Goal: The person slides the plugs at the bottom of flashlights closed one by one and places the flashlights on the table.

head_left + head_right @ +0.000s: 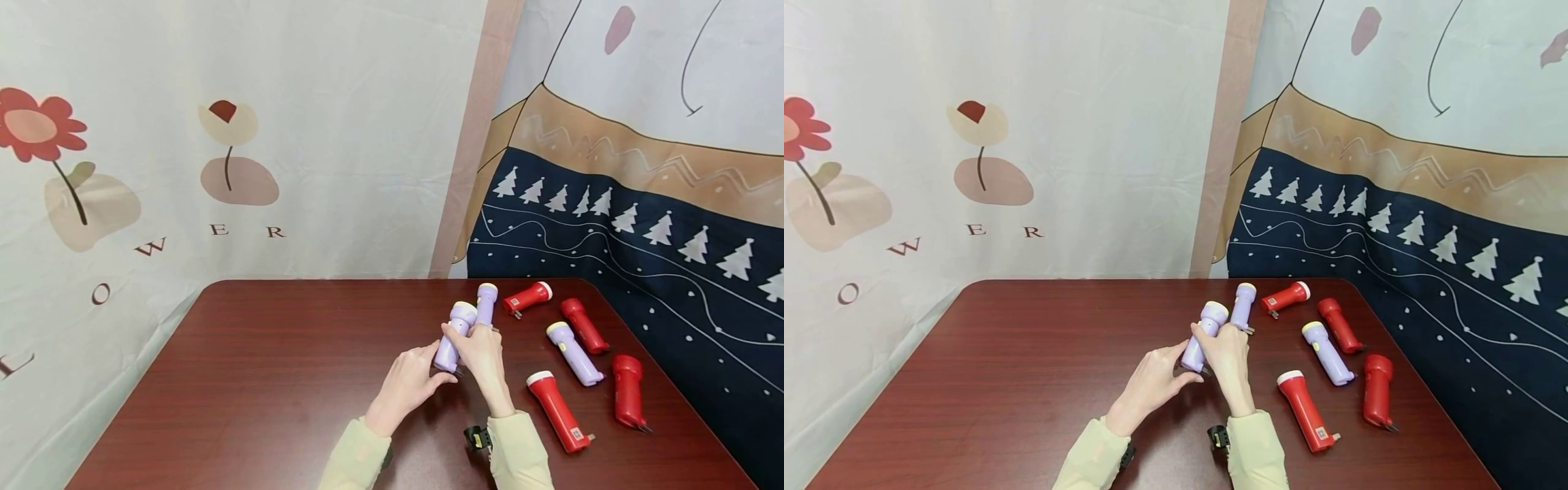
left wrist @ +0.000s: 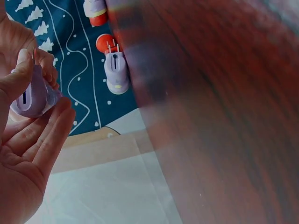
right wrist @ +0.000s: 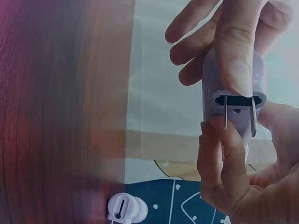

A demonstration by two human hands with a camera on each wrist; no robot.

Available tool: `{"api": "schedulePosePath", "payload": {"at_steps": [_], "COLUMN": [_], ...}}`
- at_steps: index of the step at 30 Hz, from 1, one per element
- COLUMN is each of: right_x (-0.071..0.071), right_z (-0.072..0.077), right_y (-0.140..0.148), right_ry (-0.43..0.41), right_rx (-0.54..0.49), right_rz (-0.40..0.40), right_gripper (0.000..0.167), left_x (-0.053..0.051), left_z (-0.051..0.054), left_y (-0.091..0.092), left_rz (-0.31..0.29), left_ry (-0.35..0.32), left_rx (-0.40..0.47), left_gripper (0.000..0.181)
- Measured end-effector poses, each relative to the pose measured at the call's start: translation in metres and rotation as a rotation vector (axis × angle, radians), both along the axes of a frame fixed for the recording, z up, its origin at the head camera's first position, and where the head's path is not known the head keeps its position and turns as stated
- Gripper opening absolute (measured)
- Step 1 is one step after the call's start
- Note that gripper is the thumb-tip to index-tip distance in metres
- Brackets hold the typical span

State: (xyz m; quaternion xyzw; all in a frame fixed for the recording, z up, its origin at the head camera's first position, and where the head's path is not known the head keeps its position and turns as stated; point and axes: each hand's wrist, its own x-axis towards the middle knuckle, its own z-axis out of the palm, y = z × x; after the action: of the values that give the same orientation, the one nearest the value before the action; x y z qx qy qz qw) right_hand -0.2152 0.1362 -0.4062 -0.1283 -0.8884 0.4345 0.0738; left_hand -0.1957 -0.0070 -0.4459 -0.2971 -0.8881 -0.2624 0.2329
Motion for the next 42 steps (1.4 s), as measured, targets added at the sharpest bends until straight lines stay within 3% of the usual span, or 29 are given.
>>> {"api": "schedulePosePath", "payload": {"at_steps": [42], "right_x": [0.0], "right_z": [0.0], "right_y": [-0.012], "right_ry": [0.057], "right_rx": [0.117], "right_rz": [0.001], "right_gripper": [0.05], "left_x": [-0.001], "left_z": [0.001], "left_y": [-0.009], "left_rz": [0.027], "left_ry": [-0.045], "left_rx": [0.05], "left_gripper": [0.038]}}
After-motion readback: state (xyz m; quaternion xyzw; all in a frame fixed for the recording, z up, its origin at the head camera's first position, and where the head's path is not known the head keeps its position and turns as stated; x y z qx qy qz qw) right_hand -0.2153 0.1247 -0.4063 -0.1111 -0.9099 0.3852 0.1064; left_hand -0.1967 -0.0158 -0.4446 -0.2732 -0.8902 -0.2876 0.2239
